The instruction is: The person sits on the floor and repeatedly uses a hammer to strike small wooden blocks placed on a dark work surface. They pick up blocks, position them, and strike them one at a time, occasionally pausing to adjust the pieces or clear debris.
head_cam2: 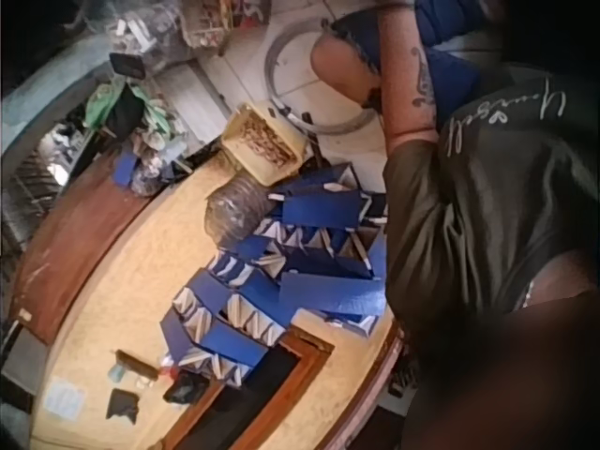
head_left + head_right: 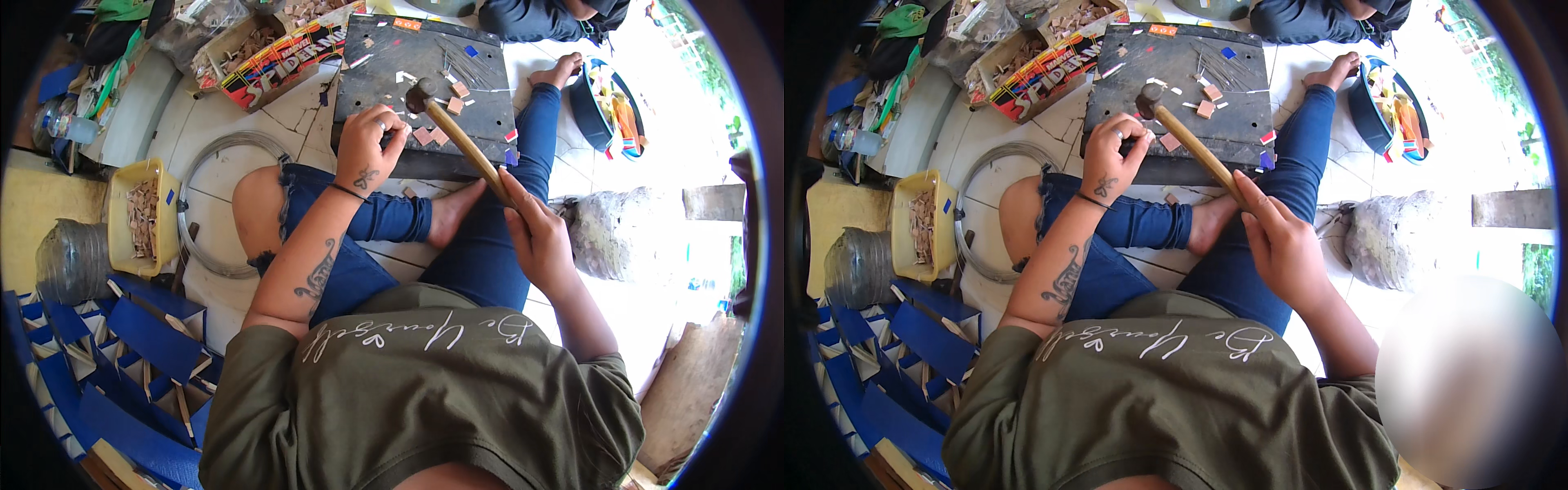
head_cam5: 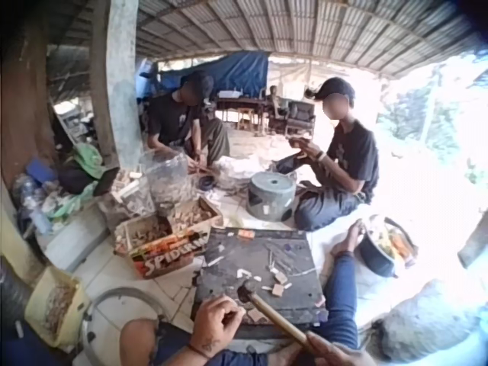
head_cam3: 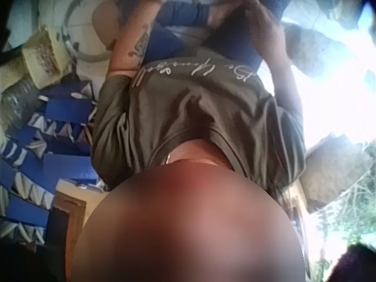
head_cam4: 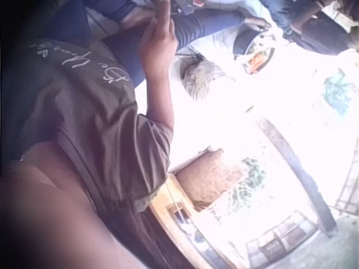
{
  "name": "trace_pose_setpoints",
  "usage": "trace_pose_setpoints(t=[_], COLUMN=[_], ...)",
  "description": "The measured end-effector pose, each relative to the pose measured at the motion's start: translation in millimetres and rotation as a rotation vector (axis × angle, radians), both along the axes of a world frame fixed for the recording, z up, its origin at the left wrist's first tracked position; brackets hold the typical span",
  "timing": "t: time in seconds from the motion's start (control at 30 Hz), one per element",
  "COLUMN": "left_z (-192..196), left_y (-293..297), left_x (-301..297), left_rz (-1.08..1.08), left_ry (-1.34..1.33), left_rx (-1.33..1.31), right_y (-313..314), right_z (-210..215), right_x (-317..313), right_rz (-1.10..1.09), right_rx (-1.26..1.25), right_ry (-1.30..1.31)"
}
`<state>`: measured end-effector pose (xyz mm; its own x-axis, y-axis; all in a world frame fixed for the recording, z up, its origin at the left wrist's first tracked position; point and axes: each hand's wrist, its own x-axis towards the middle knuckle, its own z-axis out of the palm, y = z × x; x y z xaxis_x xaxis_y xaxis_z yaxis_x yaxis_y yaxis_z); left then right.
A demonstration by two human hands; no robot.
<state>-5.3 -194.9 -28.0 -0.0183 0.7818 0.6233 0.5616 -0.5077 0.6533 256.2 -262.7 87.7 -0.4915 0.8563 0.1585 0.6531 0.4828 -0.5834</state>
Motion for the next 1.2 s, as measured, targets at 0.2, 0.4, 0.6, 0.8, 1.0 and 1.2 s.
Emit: trace_pose_setpoints(t=[0.2,0.4,0.6,0.8,1.0,1.2], left_z=[-4,6,28,50,61,57], left_y=[-1,-1,-7,-11,-16,-20], left_x=[2,4,5,16,22,29], left_rz=[0.047,0.075,0.023,-0.079,-0.116,-0.284], left_ry=[0.022,0.100,0.018,0.053,0.129,-0.437], left_rx=[-0.001,0.028,-0.112,-0.130,-0.205,-0.381], right_y=[31,114,129,112,105,101], right_z=[-16,-70,-84,-48,-36,-44], right_x=[18,16,-2,-26,-63,-75], right_rz=[-0.168,-0.416,-0.467,-0.162,0.025,0.054], right_rx=[-0.049,0.116,0.165,0.470,-0.196,-0.455], right_ry=[0.160,-0.117,-0.279,0.049,0.389,0.847])
